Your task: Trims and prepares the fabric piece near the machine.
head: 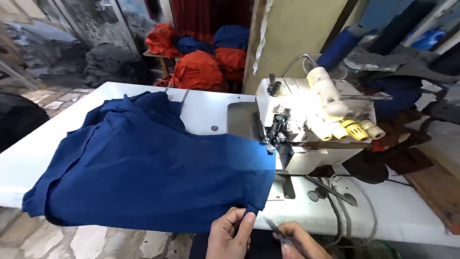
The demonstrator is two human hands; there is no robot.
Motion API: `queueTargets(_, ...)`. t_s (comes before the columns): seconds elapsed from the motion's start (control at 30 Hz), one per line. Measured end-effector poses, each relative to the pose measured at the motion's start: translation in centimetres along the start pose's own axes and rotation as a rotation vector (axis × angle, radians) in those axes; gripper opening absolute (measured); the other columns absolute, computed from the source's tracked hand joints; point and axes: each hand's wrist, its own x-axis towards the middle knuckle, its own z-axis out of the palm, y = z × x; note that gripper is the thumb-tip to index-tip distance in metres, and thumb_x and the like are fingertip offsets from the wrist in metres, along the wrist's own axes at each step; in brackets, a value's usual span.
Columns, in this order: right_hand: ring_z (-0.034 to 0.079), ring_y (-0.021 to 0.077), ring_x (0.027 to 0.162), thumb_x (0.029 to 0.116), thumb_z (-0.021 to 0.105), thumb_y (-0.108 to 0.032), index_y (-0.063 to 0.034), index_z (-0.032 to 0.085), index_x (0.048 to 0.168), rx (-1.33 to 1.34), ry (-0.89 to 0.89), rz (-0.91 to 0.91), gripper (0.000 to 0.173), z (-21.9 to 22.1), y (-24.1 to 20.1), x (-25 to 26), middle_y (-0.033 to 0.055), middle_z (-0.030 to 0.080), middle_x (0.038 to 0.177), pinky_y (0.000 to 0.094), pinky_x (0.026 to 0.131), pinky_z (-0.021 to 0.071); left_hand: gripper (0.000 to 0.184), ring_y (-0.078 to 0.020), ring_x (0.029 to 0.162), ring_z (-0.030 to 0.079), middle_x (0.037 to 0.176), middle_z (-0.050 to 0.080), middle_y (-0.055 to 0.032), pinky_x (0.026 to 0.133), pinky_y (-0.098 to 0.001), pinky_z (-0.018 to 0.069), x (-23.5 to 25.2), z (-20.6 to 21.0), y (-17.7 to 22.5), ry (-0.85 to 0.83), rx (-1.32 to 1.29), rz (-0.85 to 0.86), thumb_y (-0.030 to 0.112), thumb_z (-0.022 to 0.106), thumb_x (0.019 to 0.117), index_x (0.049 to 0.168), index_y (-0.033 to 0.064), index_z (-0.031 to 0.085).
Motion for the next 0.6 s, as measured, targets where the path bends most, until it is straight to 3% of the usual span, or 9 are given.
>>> queueTargets(0.07, 0.055, 0.0144, 0.061, 0.1125, 0.038, -0.023, 0.0046, 0.057, 0.129, -0.059, 0.062, 0.009, 0.037, 1.1, -0.1, 1.0, 0.0082, 0.058, 0.077, 0.0335, 0.056, 0.0484, 0.014, -0.0068, 0.059, 0.058, 0.084, 0.066, -0.0031, 0.055, -0.0224, 0.0534, -0.1, -0.2, 0.2, 0.005, 0.005, 0.002, 0.008, 0.063, 0.0999, 0.094, 0.0005, 0.073)
queueTargets(0.13, 0.063, 0.0168, 0.069, 0.1110, 0.038, -0.015, 0.0064, 0.055, 0.130, -0.116, 0.056, -0.013, 0.033, 1.4, -0.1, 1.3, 0.0113, 0.066, 0.086, 0.0344, 0.062, 0.0554, 0.014, -0.0066, 0.060, 0.058, 0.084, 0.066, -0.0031, 0.055, -0.0222, 0.0532, -0.1, -0.3, 0.3, 0.010, 0.004, 0.007, 0.008, 0.063, 0.0998, 0.094, 0.0007, 0.073)
queueTargets(0.2, 0.065, 0.0169, 0.072, 0.1097, 0.038, -0.011, 0.0080, 0.053, 0.130, -0.125, 0.050, -0.025, 0.031, 1.6, -0.3, 1.4, 0.0124, 0.067, 0.091, 0.0334, 0.065, 0.0562, 0.014, -0.0062, 0.060, 0.058, 0.084, 0.066, -0.0029, 0.055, -0.0216, 0.0526, -0.2, -0.3, 0.3, 0.014, 0.001, 0.012, 0.009, 0.064, 0.0997, 0.094, 0.0008, 0.073)
queueTargets(0.3, 0.064, 0.0189, 0.075, 0.1101, 0.041, -0.016, 0.0067, 0.063, 0.128, -0.163, 0.101, -0.012, 0.036, 1.8, -0.6, 1.6, 0.0156, 0.067, 0.092, 0.0350, 0.070, 0.0553, 0.014, -0.0062, 0.061, 0.059, 0.085, 0.066, -0.0031, 0.055, -0.0213, 0.0533, -0.2, -0.2, 0.2, 0.017, 0.012, 0.024, 0.010, 0.064, 0.0994, 0.094, 0.0004, 0.073)
queueTargets(0.37, 0.062, 0.0187, 0.076, 0.1124, 0.035, -0.022, 0.0054, 0.065, 0.128, -0.166, 0.106, 0.001, 0.044, 1.8, -0.8, 1.6, 0.0165, 0.067, 0.094, 0.0348, 0.072, 0.0537, 0.013, -0.0057, 0.061, 0.059, 0.085, 0.065, -0.0025, 0.055, -0.0205, 0.0532, -0.2, -0.2, 0.2, 0.025, 0.032, 0.039, 0.009, 0.065, 0.0990, 0.094, 0.0006, 0.074)
queueTargets(0.43, 0.058, 0.0156, 0.073, 0.1136, 0.029, -0.026, 0.0041, 0.067, 0.126, -0.148, 0.089, 0.049, 0.050, 1.5, -0.9, 1.8, 0.0134, 0.066, 0.091, 0.0329, 0.070, 0.0514, 0.014, -0.0055, 0.061, 0.059, 0.085, 0.065, -0.0021, 0.055, -0.0203, 0.0530, -0.2, -0.2, 0.1, 0.028, 0.051, 0.055, 0.010, 0.065, 0.0989, 0.094, 0.0010, 0.074)
queueTargets(0.6, 0.051, 0.0100, 0.059, 0.1125, 0.031, -0.027, -0.0017, 0.073, 0.107, -0.133, 0.109, 0.150, 0.049, 1.1, -0.9, 2.5, 0.0022, 0.057, 0.072, 0.0302, 0.057, 0.0457, 0.013, -0.0058, 0.062, 0.059, 0.085, 0.065, -0.0021, 0.055, -0.0208, 0.0532, -0.3, -0.1, 0.1, 0.023, 0.068, 0.068, 0.011, 0.066, 0.0986, 0.094, 0.0015, 0.074)
